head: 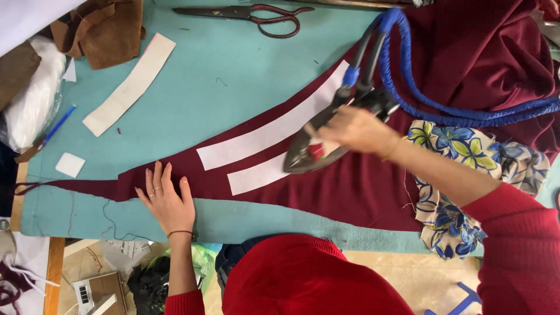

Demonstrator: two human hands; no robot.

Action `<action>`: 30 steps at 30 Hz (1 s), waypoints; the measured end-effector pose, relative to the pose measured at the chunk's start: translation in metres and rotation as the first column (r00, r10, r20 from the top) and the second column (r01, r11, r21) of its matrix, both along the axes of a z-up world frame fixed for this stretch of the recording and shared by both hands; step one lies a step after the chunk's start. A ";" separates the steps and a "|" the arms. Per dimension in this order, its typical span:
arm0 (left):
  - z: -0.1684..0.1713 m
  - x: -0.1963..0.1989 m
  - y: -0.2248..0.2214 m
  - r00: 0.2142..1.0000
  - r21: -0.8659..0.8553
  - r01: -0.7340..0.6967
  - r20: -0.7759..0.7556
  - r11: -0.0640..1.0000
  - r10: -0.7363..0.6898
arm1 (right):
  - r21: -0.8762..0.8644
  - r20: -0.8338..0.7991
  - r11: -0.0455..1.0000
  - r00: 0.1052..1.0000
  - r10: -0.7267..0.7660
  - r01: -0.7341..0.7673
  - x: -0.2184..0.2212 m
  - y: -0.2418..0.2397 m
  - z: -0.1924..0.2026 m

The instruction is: Using a professional steam iron to press white decorative or structural strips onto a maroon fabric piece on an industrial ironing table.

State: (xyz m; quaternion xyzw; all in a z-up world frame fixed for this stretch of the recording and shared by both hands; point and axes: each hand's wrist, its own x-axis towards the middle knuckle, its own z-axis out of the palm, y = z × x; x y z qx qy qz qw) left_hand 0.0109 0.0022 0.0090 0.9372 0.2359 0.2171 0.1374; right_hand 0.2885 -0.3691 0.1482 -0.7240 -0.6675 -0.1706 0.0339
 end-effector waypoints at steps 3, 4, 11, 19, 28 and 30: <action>-0.001 0.000 -0.001 1.000 0.035 0.002 -0.008 0.999 -0.001 | 0.012 0.049 1.000 0.999 0.023 -0.024 0.052 -0.038 -0.020; -0.001 0.000 -0.001 1.000 0.034 -0.001 -0.016 0.999 0.001 | 0.022 0.105 1.000 0.994 -0.008 0.006 0.072 -0.052 -0.035; 0.025 0.005 -0.009 0.999 -0.033 0.012 -0.032 0.999 -0.013 | -0.066 0.259 0.963 0.936 -0.237 0.262 0.129 -0.055 -0.034; 0.027 0.005 -0.008 0.999 -0.056 0.018 -0.040 0.998 -0.021 | 0.086 0.249 0.948 0.914 -0.319 0.307 0.167 -0.031 -0.049; 0.027 0.005 -0.010 0.999 -0.052 0.022 -0.023 0.998 -0.023 | 0.142 0.208 0.925 0.903 -0.377 0.353 0.165 -0.028 -0.054; 0.027 0.005 -0.010 1.000 -0.050 0.023 -0.018 0.998 -0.024 | 0.127 0.188 0.929 0.912 -0.366 0.347 0.162 -0.028 -0.051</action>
